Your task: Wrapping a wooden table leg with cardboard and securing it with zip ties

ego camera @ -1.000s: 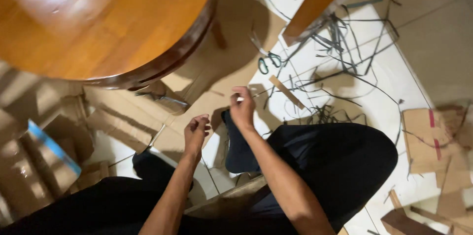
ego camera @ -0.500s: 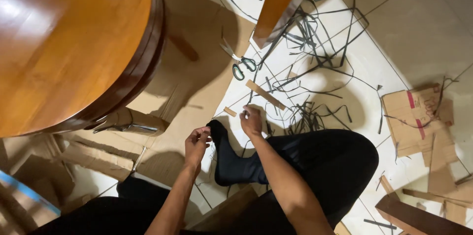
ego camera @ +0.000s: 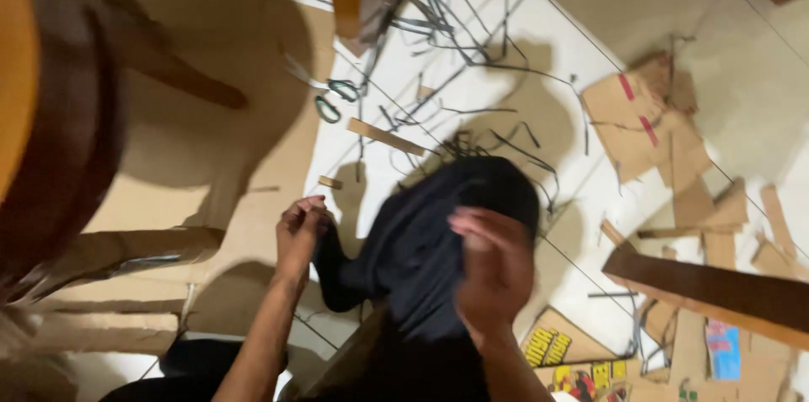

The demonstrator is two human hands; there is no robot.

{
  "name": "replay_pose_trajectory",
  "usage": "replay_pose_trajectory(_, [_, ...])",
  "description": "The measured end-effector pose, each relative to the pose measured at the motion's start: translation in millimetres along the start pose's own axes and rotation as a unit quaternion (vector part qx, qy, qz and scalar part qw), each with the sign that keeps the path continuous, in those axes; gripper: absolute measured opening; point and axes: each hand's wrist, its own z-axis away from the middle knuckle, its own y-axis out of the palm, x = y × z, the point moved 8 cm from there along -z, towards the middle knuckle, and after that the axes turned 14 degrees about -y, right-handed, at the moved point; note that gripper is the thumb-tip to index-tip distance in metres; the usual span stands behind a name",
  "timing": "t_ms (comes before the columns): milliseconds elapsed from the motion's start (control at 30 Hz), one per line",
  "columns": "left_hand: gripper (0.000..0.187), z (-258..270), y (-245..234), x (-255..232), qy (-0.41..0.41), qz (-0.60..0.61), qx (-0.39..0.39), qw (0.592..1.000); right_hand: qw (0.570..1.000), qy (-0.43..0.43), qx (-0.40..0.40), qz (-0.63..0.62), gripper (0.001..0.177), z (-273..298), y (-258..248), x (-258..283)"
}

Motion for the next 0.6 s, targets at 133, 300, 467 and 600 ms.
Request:
replay_pose_trajectory(133, [0.015, 6.7, 16.1, -19.2, 0.008, -0.037, 0.007, 0.999, 0.991, 0.047, -0.127, -0.021, 0.015, 22.6, -65.5, -61.8])
replay_pose_trajectory(300, [0.015, 33.6, -2.2, -43.1, 0.045, -0.049, -0.085, 0.994, 0.952, 0.243, 0.013, 0.187, 0.020, 110.0, -79.3, -306.3])
replay_pose_trajectory(467, [0.016, 33.7, -44.1, -20.7, 0.038, -0.034, -0.124, 0.991, 0.943, 0.198, 0.088, 0.253, 0.023, 96.0, -68.7, -361.2])
replay_pose_trajectory(600, [0.017, 33.7, -64.4, -8.8, 0.040, -0.020, -0.131, 0.990, 0.924, -0.029, 0.157, 0.349, 0.021, 55.8, -37.8, -367.3])
